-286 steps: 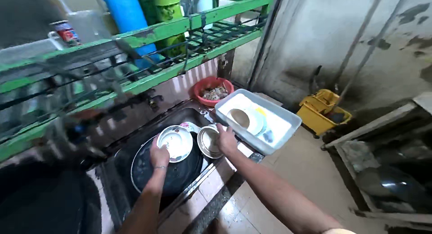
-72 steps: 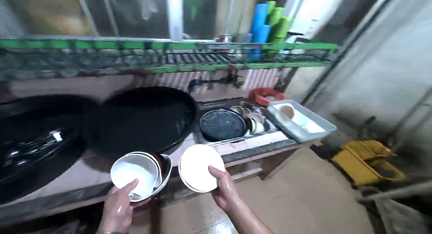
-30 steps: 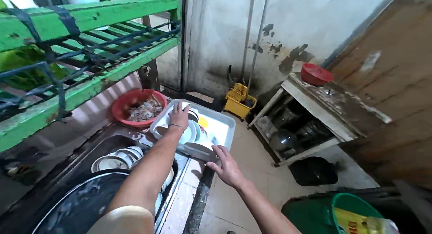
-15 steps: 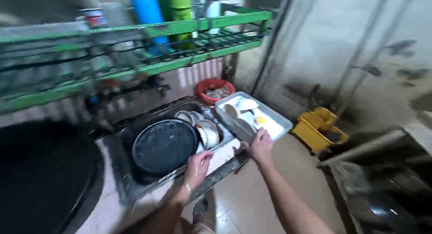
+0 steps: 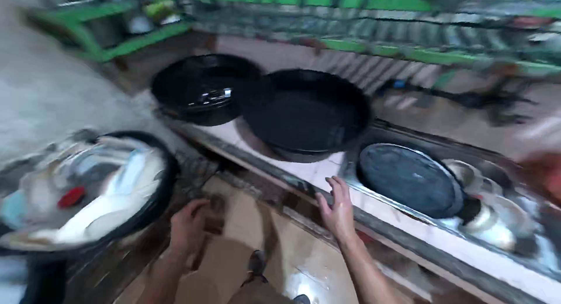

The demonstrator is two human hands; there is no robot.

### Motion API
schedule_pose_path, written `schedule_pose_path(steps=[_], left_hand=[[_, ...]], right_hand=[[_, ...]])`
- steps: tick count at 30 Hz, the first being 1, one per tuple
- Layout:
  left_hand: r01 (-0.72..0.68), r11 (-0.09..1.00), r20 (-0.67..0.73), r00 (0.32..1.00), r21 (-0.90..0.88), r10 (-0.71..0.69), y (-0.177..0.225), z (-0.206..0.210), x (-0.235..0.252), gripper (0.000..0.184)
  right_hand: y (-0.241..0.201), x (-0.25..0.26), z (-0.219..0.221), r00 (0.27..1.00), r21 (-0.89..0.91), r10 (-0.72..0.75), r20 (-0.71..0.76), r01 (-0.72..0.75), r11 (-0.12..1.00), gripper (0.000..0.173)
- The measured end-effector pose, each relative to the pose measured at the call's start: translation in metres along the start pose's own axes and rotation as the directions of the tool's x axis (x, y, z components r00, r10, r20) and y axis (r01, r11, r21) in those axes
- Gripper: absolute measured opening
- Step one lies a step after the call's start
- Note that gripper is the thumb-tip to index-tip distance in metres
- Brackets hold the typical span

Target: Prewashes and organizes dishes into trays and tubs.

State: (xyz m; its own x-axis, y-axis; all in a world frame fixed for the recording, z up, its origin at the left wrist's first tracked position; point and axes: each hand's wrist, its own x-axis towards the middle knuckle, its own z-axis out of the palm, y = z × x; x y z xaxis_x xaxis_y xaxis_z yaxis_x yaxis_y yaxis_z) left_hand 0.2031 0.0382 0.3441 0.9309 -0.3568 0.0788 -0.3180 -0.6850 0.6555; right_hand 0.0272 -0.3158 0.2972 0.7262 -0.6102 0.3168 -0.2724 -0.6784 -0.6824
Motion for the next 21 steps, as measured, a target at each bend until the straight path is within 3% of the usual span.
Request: schedule_pose_path(steps=[3, 6, 9, 11, 14, 16, 18, 19, 21], left_hand=[[0.049, 0.999, -0.187, 0.981, 0.004, -0.047, -0.062, -0.07, 0.01, 0.022], [0.095, 0.991, -0.383, 0.915, -0.098, -0.126, -0.129, -0.15, 0.027, 0.025], [0.153, 0.978, -0.45, 0.87, -0.14, -0.2, -0.202, -0.225, 0.07, 0.028], [0.274, 0.956, -0.339, 0.894, -0.1, -0.292, -0.256, -0.257, 0.107, 0.029], [0.338, 0.939, 0.035, 0.94, 0.056, -0.34, -0.327, -0.256, 0.156, 0.042], [0.371, 0.929, 0.3, 0.887, -0.007, -0.351, -0.337, -0.228, 0.172, 0.064], [0.427, 0.89, 0.486, 0.818, -0.156, -0.308, -0.336, -0.201, 0.181, 0.066], [0.427, 0.873, 0.515, 0.817, -0.234, -0.262, -0.329, -0.193, 0.183, 0.061], [0.419, 0.856, 0.543, 0.814, -0.304, -0.206, -0.311, -0.186, 0.181, 0.07]], right_hand=[[-0.077, 0.005, 0.079, 0.967, 0.131, -0.168, 0.192, 0.144, 0.981, 0.048], [-0.149, 0.014, 0.151, 0.91, 0.246, -0.269, 0.316, 0.195, 0.949, 0.043], [-0.227, 0.032, 0.222, 0.85, 0.341, -0.365, 0.379, 0.238, 0.909, 0.038], [-0.282, 0.042, 0.273, 0.815, 0.39, -0.441, 0.376, 0.292, 0.873, 0.033], [-0.369, 0.06, 0.355, 0.733, 0.427, -0.568, 0.374, 0.407, 0.807, 0.028], [-0.426, 0.073, 0.407, 0.642, 0.414, -0.621, 0.45, 0.466, 0.782, 0.028], [-0.47, 0.088, 0.456, 0.509, 0.352, -0.575, 0.641, 0.471, 0.809, 0.03], [-0.485, 0.095, 0.48, 0.437, 0.311, -0.531, 0.726, 0.48, 0.82, 0.03], [-0.499, 0.102, 0.519, 0.315, 0.202, -0.417, 0.852, 0.538, 0.818, 0.033]])
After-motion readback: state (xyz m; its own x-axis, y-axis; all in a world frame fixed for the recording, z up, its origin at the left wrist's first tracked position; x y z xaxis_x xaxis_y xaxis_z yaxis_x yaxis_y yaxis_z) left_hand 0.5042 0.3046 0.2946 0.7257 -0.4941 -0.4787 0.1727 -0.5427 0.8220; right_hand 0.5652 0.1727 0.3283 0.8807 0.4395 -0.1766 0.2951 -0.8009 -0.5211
